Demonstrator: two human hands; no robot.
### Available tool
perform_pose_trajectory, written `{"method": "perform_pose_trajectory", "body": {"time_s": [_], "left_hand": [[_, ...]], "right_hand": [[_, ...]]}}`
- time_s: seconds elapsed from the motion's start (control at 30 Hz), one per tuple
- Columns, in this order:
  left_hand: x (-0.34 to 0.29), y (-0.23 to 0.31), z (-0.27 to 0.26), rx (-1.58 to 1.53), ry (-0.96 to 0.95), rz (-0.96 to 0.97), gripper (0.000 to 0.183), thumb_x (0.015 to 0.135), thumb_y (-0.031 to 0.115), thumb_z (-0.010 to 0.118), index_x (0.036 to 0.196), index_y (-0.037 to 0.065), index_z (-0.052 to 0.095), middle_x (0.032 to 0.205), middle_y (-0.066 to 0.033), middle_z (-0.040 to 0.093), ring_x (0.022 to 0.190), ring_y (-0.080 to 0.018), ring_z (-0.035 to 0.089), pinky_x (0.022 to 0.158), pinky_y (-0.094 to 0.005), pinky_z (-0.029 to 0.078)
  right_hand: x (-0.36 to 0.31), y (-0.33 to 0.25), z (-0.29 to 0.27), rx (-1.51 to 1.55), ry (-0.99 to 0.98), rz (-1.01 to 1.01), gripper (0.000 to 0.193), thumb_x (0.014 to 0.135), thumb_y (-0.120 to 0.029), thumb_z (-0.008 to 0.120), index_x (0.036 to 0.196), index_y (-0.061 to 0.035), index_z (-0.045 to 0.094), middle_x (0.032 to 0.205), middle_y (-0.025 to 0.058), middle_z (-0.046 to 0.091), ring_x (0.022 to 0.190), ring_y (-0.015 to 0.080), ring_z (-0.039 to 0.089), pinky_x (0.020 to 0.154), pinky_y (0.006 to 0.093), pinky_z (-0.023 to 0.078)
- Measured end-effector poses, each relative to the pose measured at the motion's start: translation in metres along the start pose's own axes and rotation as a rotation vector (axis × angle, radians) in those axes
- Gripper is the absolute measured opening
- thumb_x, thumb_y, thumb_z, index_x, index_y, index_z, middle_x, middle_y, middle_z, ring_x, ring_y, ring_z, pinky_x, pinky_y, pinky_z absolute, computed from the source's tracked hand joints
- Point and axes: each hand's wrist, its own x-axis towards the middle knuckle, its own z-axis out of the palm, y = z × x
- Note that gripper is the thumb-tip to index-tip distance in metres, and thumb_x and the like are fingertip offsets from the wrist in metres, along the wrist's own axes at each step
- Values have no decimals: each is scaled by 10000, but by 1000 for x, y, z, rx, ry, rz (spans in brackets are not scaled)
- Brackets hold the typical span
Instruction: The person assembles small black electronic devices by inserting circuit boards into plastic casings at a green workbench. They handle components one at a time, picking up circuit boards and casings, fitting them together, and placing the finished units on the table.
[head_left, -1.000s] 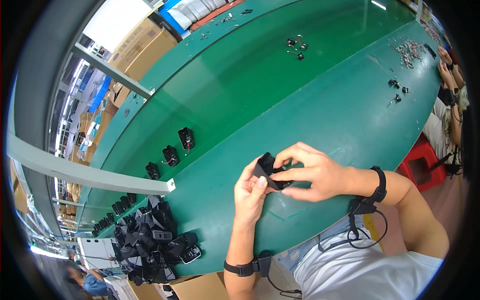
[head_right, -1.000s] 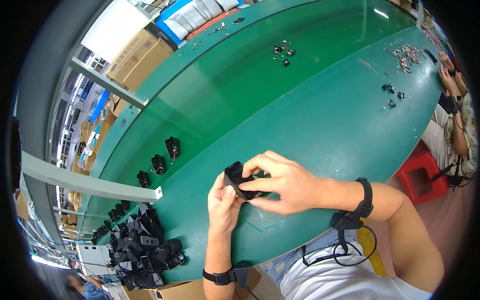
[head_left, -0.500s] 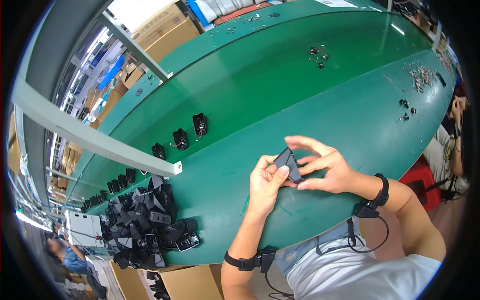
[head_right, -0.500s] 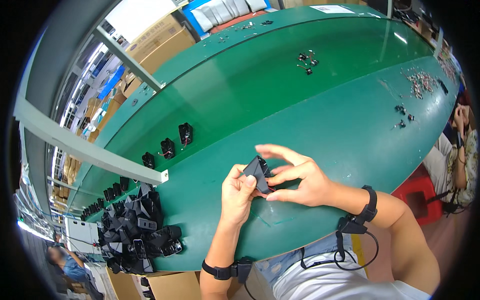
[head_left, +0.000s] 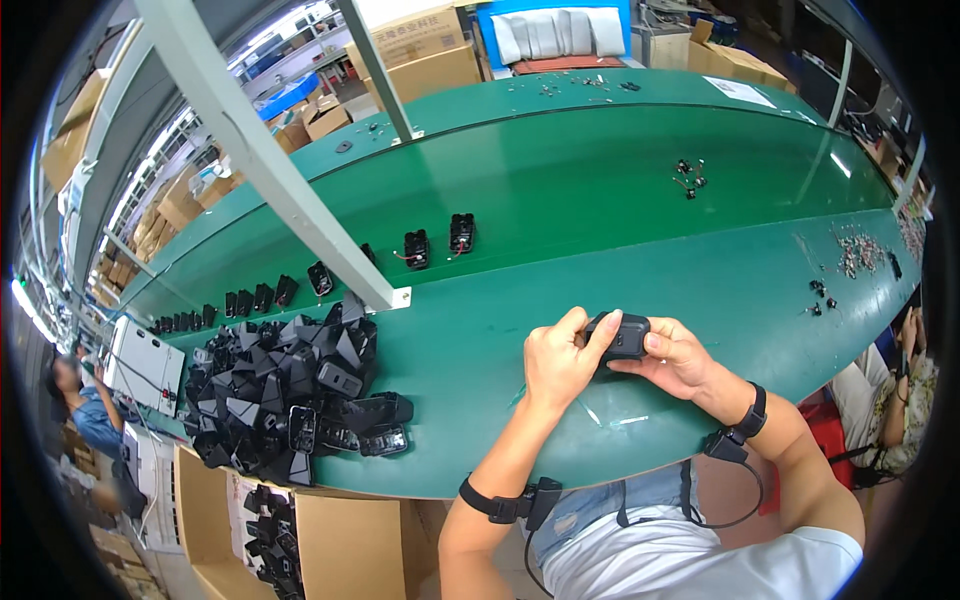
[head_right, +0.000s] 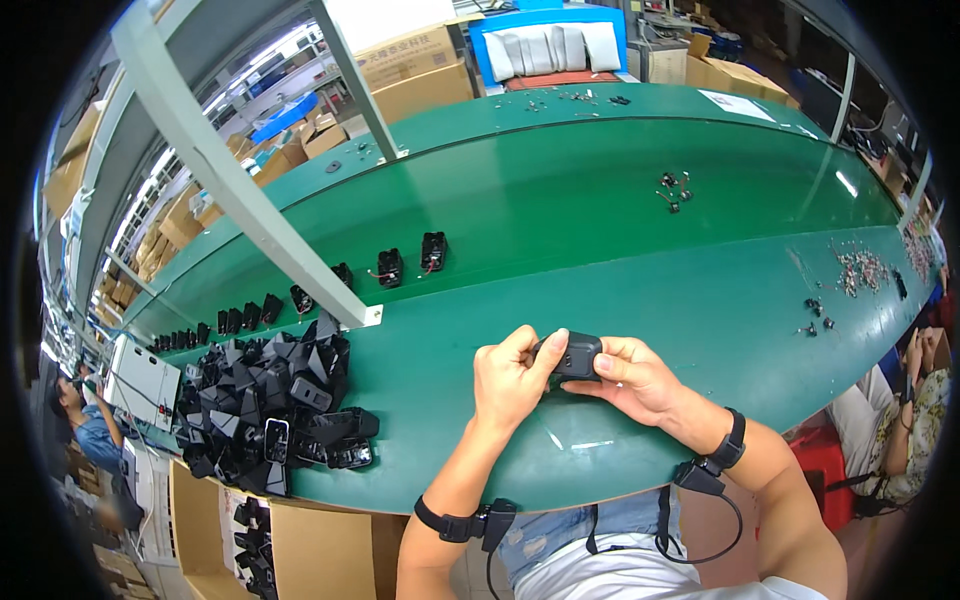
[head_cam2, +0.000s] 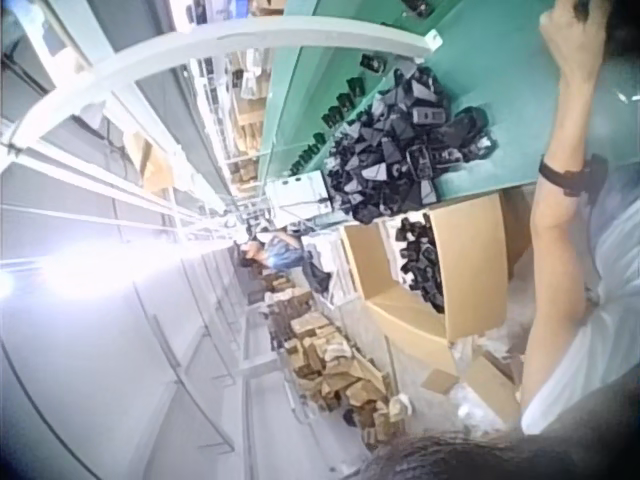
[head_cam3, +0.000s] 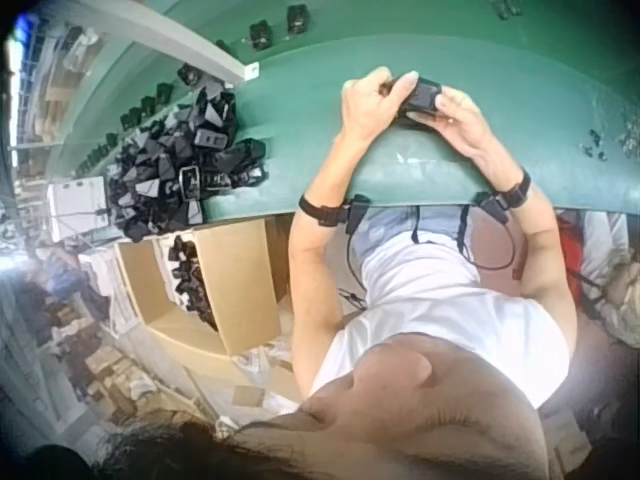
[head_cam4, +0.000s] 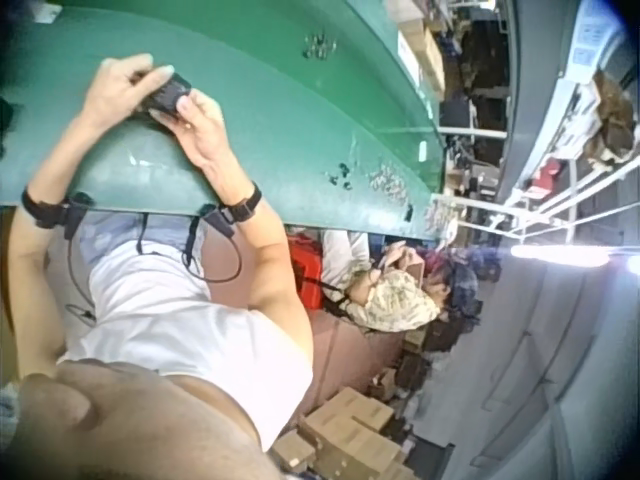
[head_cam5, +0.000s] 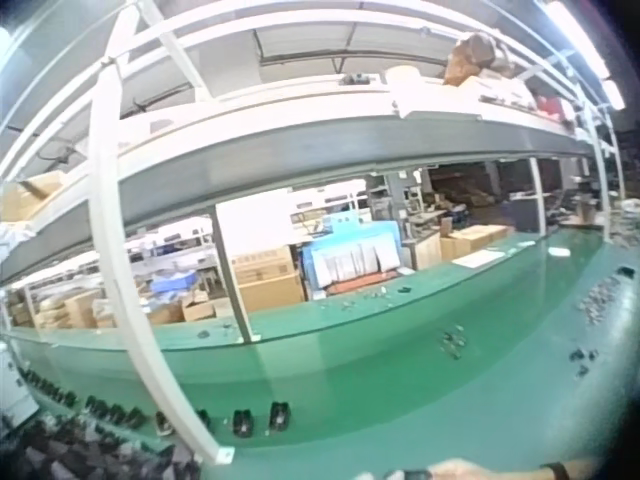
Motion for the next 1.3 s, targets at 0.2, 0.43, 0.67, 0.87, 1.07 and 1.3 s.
{"method": "perform_pose_trajectory", "body": {"time_s": [0.2, 0.43, 0.67, 0.87, 1.07, 1.3], "left_hand": [[-1, -2, 1, -53, -1, -7, 531, 920, 386, 703, 588, 53, 454, 438, -42, 499, 394, -95, 552, 371, -255, 379], [1, -2, -2, -70, -6, -66, 500, 924, 397, 692, 635, 49, 479, 469, -55, 530, 414, -105, 564, 388, -261, 398], [-38, 11, -79, 472, 259, 13, 303, 862, 238, 724, 1053, 18, 640, 892, -117, 700, 850, -281, 675, 769, -385, 517], [-136, -13, -161, 1151, 391, -180, 615, 772, 275, 761, 1285, 21, 537, 1365, -208, 471, 1312, -466, 366, 1054, -579, 327], [-149, -34, -157, 1231, 365, -134, 671, 729, 258, 817, 1298, 37, 537, 1444, -252, 392, 1338, -478, 365, 1058, -589, 357], [-144, -33, -146, 1151, 466, -58, 443, 760, 336, 801, 1061, 63, 625, 1376, -232, 468, 1282, -495, 387, 1093, -654, 279]], "right_hand": [[-1, 1, 2, 37, -59, 23, 380, 927, -265, 695, 1201, -10, 634, 1225, 106, 639, 1192, 228, 582, 1057, 450, 468], [5, 0, -6, 88, -79, 62, 336, 927, -215, 689, 1158, 28, 665, 1298, 136, 602, 1231, 242, 553, 1066, 452, 451], [106, -45, -4, -1539, -35, -564, 280, 738, -270, 820, 933, -74, 770, 1374, 186, 542, 1259, 358, 529, 1063, 427, 418], [225, -13, -14, -1906, -2, -557, 270, 726, -334, 816, 875, -114, 766, 1266, 129, 584, 1133, 334, 552, 937, 444, 470], [238, -16, -25, -1995, -17, -383, 412, 758, -513, 734, 906, -129, 754, 1325, 122, 528, 1202, 332, 493, 981, 480, 440], [183, -100, -131, -2101, 543, -625, 664, 749, -563, 738, 1229, -116, 631, 1422, 196, 435, 1301, 425, 404, 1031, 525, 420]]}}
